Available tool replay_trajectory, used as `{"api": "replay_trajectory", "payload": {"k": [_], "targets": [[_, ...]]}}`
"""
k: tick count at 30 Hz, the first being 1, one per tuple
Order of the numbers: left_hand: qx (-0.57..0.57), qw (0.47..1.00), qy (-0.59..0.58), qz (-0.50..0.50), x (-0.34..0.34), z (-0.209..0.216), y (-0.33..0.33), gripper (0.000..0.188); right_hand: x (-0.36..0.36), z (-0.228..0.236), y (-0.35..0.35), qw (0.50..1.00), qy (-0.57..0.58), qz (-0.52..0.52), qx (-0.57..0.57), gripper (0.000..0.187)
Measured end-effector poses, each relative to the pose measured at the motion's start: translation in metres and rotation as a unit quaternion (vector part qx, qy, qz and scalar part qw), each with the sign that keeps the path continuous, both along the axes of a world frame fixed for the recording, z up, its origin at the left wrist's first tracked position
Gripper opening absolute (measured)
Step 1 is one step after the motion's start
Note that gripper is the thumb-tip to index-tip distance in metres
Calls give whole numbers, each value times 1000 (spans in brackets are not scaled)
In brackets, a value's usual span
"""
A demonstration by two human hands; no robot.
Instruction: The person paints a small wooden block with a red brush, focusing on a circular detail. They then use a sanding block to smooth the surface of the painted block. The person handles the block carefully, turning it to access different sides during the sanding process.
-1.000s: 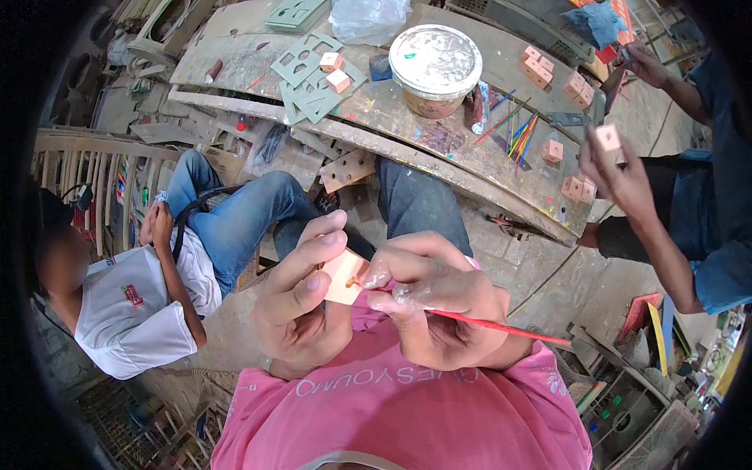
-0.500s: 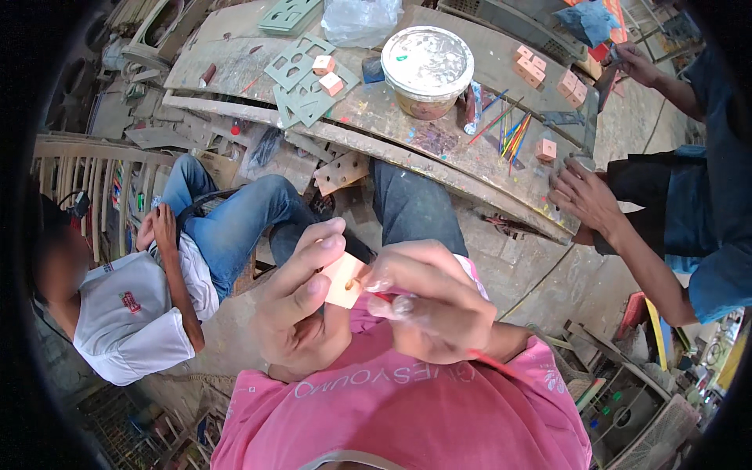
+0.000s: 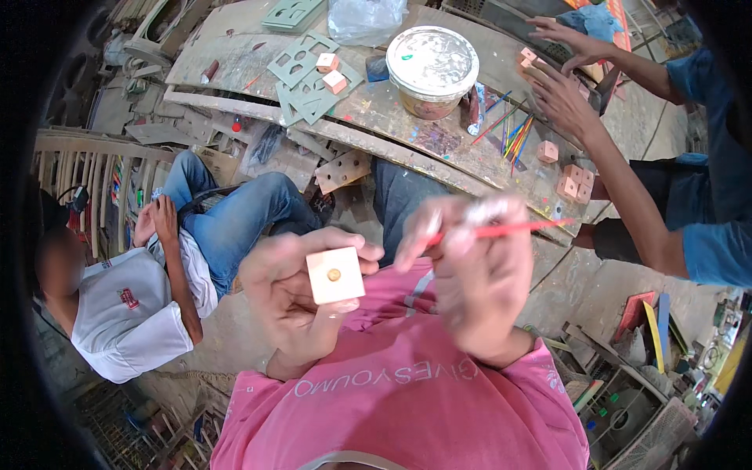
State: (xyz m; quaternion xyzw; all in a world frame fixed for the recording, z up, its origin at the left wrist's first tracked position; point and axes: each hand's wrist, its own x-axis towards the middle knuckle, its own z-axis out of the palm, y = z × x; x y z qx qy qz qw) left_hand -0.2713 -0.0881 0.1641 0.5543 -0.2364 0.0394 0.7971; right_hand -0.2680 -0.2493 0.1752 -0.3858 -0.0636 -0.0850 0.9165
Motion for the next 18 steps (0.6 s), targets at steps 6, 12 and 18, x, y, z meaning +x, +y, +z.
{"api": "replay_trajectory", "payload": {"k": [6,12,18], "targets": [[-56,990,123,-23,-3,-2,-1,31,0,10,1,991,103,-27,-80,13],[-258,934,225,-103,3,-22,2,36,-15,-10,-9,991,42,40,-121,34],[-221,923,302,-92,3,-16,4,66,-1,-8,1,987,-85,-34,-136,40]]}}
